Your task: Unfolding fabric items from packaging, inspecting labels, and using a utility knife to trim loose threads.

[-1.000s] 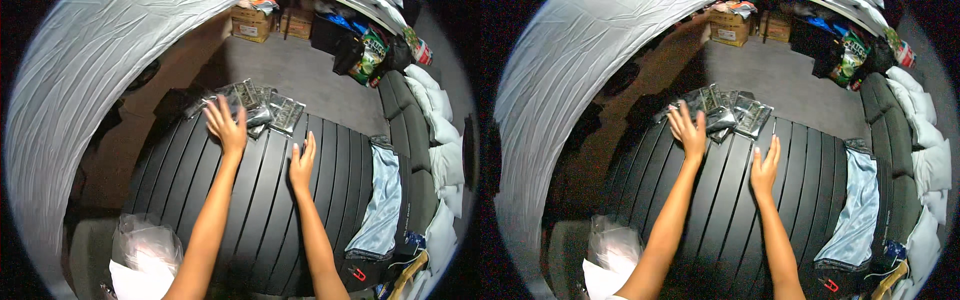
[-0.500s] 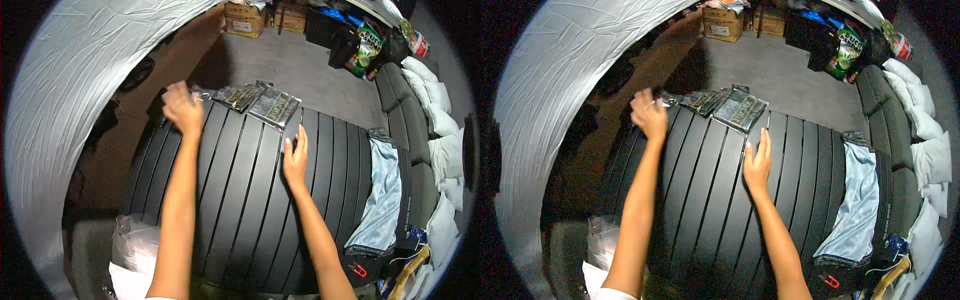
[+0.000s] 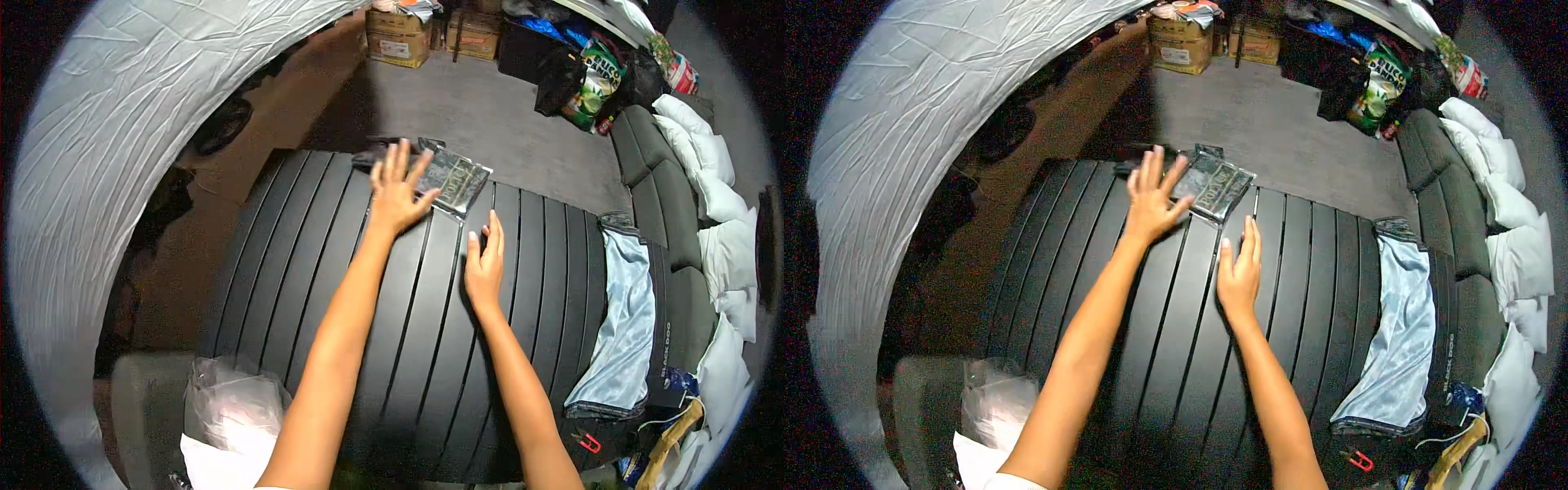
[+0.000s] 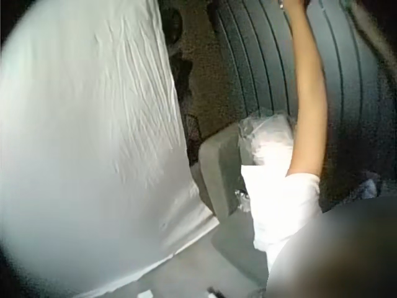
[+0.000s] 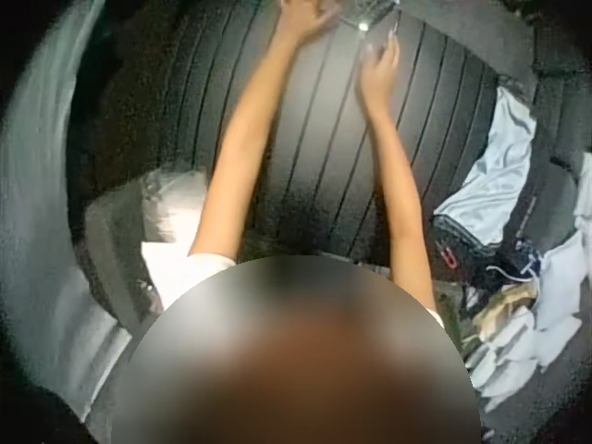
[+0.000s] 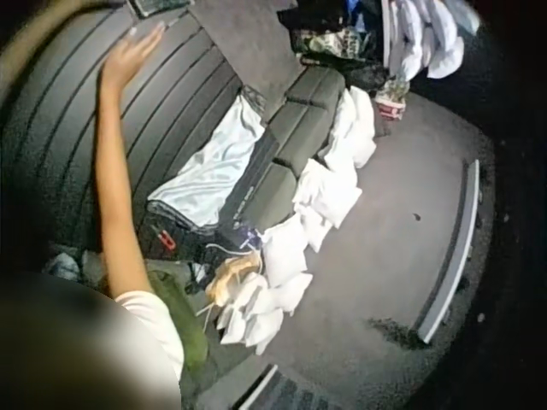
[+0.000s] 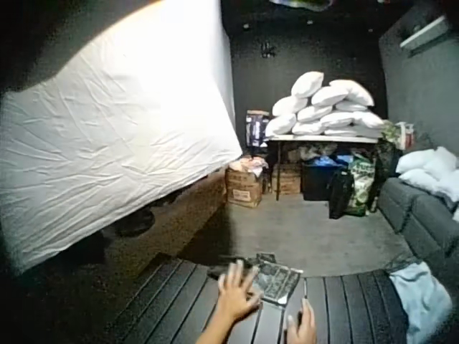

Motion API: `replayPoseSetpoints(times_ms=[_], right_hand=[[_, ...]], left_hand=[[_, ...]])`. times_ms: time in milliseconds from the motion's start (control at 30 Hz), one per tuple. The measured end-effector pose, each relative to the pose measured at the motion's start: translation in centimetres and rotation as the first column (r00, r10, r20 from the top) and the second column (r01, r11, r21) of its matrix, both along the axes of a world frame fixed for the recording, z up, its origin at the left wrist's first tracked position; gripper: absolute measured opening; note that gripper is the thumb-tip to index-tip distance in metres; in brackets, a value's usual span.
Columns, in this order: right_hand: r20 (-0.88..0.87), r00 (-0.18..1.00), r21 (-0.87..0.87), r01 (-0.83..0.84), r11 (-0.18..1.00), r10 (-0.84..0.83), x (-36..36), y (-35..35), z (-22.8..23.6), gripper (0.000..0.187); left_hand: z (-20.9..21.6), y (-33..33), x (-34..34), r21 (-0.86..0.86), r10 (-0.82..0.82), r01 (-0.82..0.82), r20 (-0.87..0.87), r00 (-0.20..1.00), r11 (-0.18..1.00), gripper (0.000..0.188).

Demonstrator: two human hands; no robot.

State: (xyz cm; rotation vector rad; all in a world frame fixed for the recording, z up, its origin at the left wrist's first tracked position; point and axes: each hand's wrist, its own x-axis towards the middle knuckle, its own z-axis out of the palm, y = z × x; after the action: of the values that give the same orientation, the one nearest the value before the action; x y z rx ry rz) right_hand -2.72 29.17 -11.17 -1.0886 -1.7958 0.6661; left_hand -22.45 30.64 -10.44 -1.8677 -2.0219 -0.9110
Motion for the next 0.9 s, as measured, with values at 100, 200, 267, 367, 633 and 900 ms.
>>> replayPoseSetpoints(times_ms=[100,200,267,367,633,900], right_hand=[[-0.032,0.999,-0.048,-0.034,0.998,0.032,-0.3,-0.6,0.8,0.048],[-0.029,1.0,-0.025,-0.012,1.0,0.011,-0.4,-0.3,0.2,0.046],[-0.027,1.0,-0.005,0.001,1.0,-0.001,-0.5,-0.3,0.3,0.045],[-0.022,1.0,-0.021,-0.003,1.0,0.003,-0.4,-0.3,0.4,0.044],[0.386,0.922,0.137,-0.036,0.99,-0.02,-0.4,0.2,-0.8,0.045],[0.464,0.814,-0.28,-0.238,0.93,0.348,2.6,-7.0,1.3,0.05]], left_hand=[[-0.2,0.5,1.8,-0.406,-0.341,0.299,-0.033,0.94,0.864,0.051],[-1.0,1.3,1.1,-0.26,0.219,-0.264,-0.19,0.957,0.929,0.053],[-1.4,1.4,0.0,-0.097,0.534,-0.536,-0.049,0.844,0.838,0.055],[-1.4,0.9,0.3,-0.128,0.337,-0.341,-0.048,0.94,0.931,0.053],[-2.3,-5.3,3.0,-0.261,0.238,-0.254,-0.091,0.967,0.931,0.047],[1.2,-11.5,6.7,0.064,0.163,-0.164,0.018,0.987,0.984,0.048]])
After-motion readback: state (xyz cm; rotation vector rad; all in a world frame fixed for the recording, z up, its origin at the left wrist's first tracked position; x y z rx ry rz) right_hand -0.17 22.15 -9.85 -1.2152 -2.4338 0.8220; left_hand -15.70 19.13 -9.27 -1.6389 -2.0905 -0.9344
